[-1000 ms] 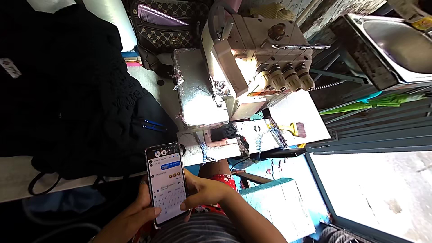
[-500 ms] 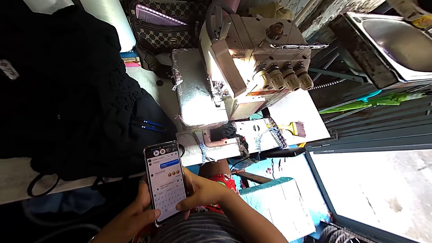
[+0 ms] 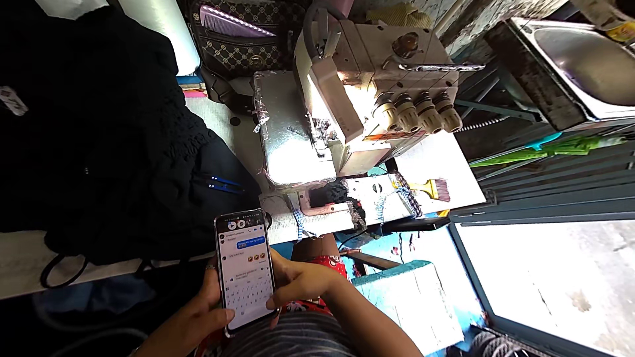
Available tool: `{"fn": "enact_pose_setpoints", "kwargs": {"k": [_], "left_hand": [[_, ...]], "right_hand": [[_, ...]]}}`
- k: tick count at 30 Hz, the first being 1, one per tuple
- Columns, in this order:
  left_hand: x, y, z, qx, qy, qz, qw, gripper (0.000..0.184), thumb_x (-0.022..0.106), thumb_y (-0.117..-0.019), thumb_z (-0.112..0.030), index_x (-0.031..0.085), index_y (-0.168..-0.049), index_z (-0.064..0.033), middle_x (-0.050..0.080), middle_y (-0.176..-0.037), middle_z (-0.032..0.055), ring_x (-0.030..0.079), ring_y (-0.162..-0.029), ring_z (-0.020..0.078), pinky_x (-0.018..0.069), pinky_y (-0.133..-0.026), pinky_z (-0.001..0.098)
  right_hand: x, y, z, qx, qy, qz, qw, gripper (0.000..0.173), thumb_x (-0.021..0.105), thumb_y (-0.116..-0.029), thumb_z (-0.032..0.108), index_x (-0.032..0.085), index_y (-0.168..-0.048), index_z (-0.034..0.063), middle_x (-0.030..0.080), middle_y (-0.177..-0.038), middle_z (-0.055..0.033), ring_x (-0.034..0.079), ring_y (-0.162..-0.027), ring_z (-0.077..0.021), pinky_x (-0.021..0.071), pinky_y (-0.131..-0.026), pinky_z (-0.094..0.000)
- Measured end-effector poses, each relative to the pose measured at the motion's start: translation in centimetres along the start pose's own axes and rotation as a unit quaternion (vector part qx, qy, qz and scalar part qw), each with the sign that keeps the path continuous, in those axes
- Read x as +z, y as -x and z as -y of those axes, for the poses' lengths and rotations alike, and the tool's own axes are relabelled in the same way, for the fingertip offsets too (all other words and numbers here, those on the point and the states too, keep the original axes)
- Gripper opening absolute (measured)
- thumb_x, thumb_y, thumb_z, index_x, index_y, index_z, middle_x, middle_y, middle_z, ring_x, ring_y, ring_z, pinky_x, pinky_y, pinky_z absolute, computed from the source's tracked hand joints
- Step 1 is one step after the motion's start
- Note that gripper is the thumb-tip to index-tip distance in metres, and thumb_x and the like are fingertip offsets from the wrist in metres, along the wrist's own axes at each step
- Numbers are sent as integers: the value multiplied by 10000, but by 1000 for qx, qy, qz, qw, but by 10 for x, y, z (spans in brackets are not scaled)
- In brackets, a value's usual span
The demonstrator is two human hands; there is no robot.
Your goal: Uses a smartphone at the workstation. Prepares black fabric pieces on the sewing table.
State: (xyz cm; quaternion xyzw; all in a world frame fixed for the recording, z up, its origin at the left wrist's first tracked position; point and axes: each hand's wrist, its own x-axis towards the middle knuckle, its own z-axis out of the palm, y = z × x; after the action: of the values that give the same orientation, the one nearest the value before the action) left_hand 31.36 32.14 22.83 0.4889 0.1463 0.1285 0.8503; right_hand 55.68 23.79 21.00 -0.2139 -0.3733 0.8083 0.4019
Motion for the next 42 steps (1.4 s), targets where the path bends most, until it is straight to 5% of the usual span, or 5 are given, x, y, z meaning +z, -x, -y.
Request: {"fn": "enact_pose_setpoints", "kwargs": {"k": [15,26,33,37,42], "left_hand": [[-1,-1,1,5,3,8,1000,742,557,-1002,-85,124,-1566,-296,511,-1509,-99,549,-1340,96,467,-1128,310],[4,0,-2,0,-9,-1,1000,798,618,-971,-121,98,-1555,-276,497,-1519,-108,544,-1345,88,471,-1129,312],[5,1,-2,-11,-16,-8,1000,768,587,-972,-99,104,-1549,-253,510,-1503,-110,557,-1326,77,483,-1113,302],[2,2,-1,-7,-7,-3,1000,774,600,-966,-104,126,-1557,-265,528,-1495,-103,566,-1322,91,493,-1104,307],[0,1,1,-3,-5,4,1000,788,598,-971,-108,111,-1569,-270,514,-1510,-84,560,-1331,107,487,-1110,318]], "right_hand": [[-1,1,-3,-3,-7,12,1000,755,505,-913,-56,94,-1520,126,539,-1396,-44,651,-1194,-170,632,-782,-350],[5,-1,1,2,31,-48,998,559,422,-1036,51,153,-1521,118,569,-1309,-29,676,-1069,-119,620,-713,-310],[3,-2,-1,-13,35,-23,999,774,584,-887,-95,136,-1490,93,576,-1332,-53,681,-1132,-158,636,-721,-313],[-2,1,-4,-19,-5,20,1000,802,526,-888,-70,68,-1519,118,506,-1427,-54,628,-1241,-186,635,-802,-374],[0,2,-1,10,-2,-4,1000,746,461,-918,-61,86,-1535,127,521,-1409,-49,627,-1225,-168,626,-801,-373]]}}
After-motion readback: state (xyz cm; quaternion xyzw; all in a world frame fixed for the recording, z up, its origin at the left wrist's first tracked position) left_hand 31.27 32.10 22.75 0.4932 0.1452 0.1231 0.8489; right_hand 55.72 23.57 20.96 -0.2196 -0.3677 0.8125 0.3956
